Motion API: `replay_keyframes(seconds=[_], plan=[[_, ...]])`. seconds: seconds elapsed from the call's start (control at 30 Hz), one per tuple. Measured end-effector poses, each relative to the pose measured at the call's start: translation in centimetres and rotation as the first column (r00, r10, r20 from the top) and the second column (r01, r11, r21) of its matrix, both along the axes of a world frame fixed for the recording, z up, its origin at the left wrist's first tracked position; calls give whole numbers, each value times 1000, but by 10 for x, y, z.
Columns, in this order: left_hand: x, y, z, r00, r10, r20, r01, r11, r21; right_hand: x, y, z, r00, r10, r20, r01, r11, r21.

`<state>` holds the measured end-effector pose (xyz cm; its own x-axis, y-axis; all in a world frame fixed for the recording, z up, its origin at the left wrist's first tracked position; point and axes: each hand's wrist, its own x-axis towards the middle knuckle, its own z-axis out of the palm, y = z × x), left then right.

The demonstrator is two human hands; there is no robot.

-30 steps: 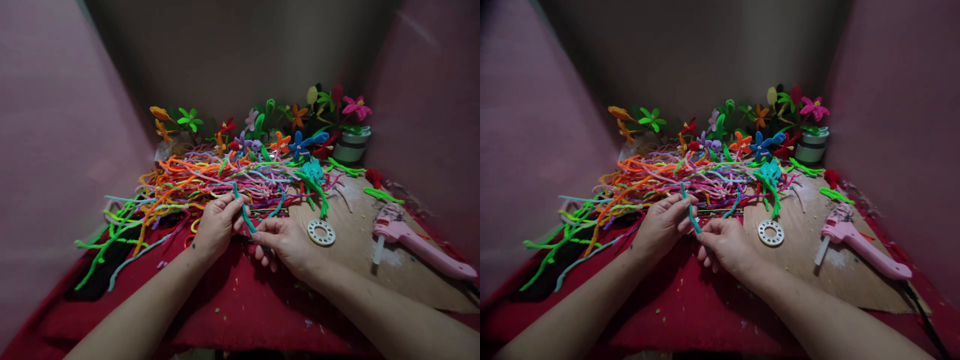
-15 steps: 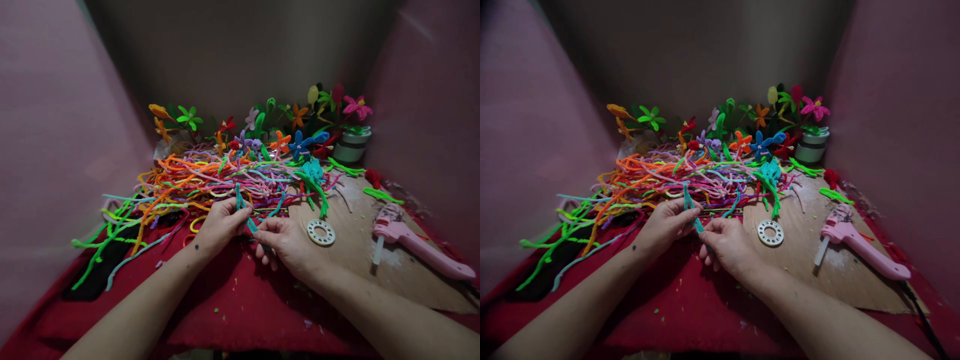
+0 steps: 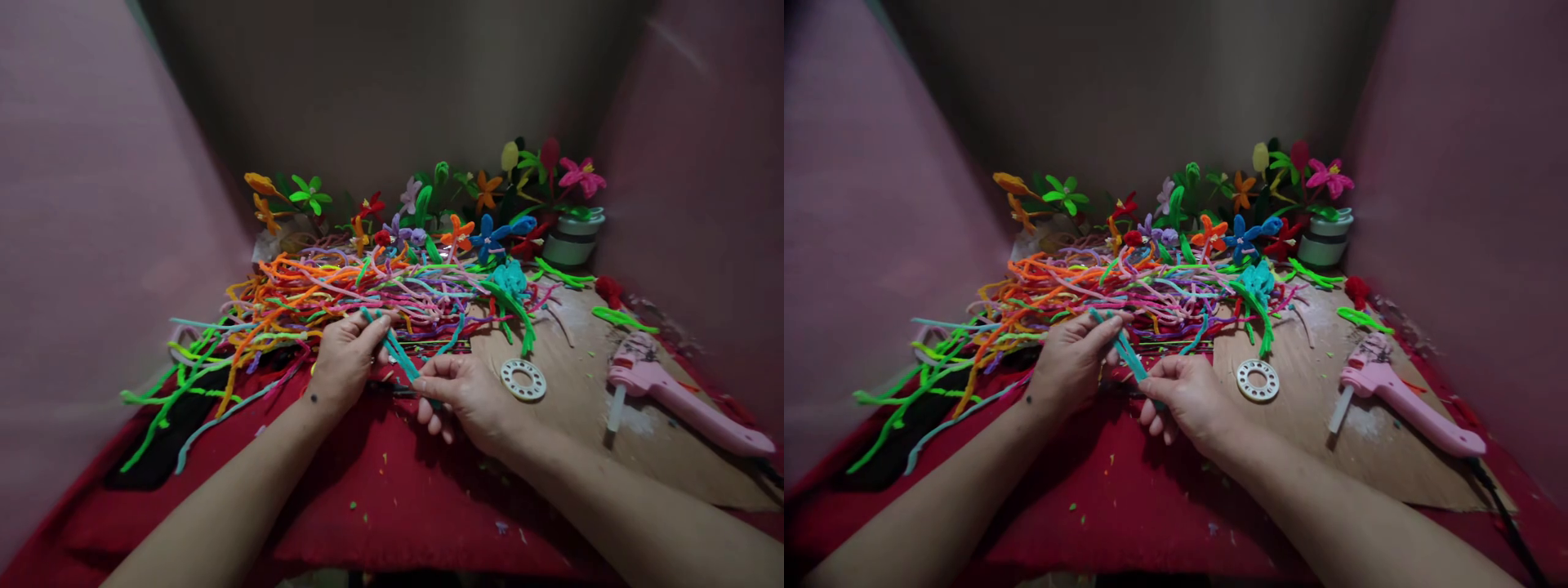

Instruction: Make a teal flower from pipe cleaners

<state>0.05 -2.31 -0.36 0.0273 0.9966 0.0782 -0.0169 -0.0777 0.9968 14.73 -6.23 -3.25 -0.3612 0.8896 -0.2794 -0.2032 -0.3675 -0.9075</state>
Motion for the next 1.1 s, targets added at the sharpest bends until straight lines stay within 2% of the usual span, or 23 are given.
replay_keyframes(seconds=[0.1, 0.17, 0.23, 0.3, 0.33, 0.43, 0.57, 0.77, 0.93, 1.1], plan=[[-9, 11, 4, 963, -82, 258, 65, 995, 75, 1, 1, -1, 998, -43, -53, 44, 999, 12], [-13, 15, 4, 927, -139, 348, 129, 990, 51, 2, 3, -1, 992, -89, -93, 92, 995, 28], [-12, 12, 1, 930, -231, 284, 250, 968, -32, 3, 5, -1, 985, -119, -128, 127, 991, 50], [-6, 5, -3, 926, -351, 138, 369, 920, -134, 3, 6, -2, 982, -119, -150, 130, 989, 66], [-3, 0, -5, 921, -383, 68, 389, 905, -173, 3, 6, -2, 982, -106, -159, 118, 991, 68], [5, -8, -10, 941, -339, -11, 330, 923, -197, 3, 7, -2, 976, -40, -215, 52, 997, 52], [3, -6, -11, 964, -263, 40, 266, 946, -184, 6, 8, -4, 938, 34, -345, -37, 999, -4], [2, -5, -11, 966, -250, 60, 256, 958, -128, 11, 11, -8, 894, 124, -431, -199, 971, -134], [3, -7, -9, 970, -241, 38, 244, 963, -118, 8, 11, -8, 920, 105, -377, -170, 975, -143], [2, -5, -8, 978, -199, 69, 206, 972, -112, 4, 7, -4, 988, 39, -146, -44, 999, -32]])
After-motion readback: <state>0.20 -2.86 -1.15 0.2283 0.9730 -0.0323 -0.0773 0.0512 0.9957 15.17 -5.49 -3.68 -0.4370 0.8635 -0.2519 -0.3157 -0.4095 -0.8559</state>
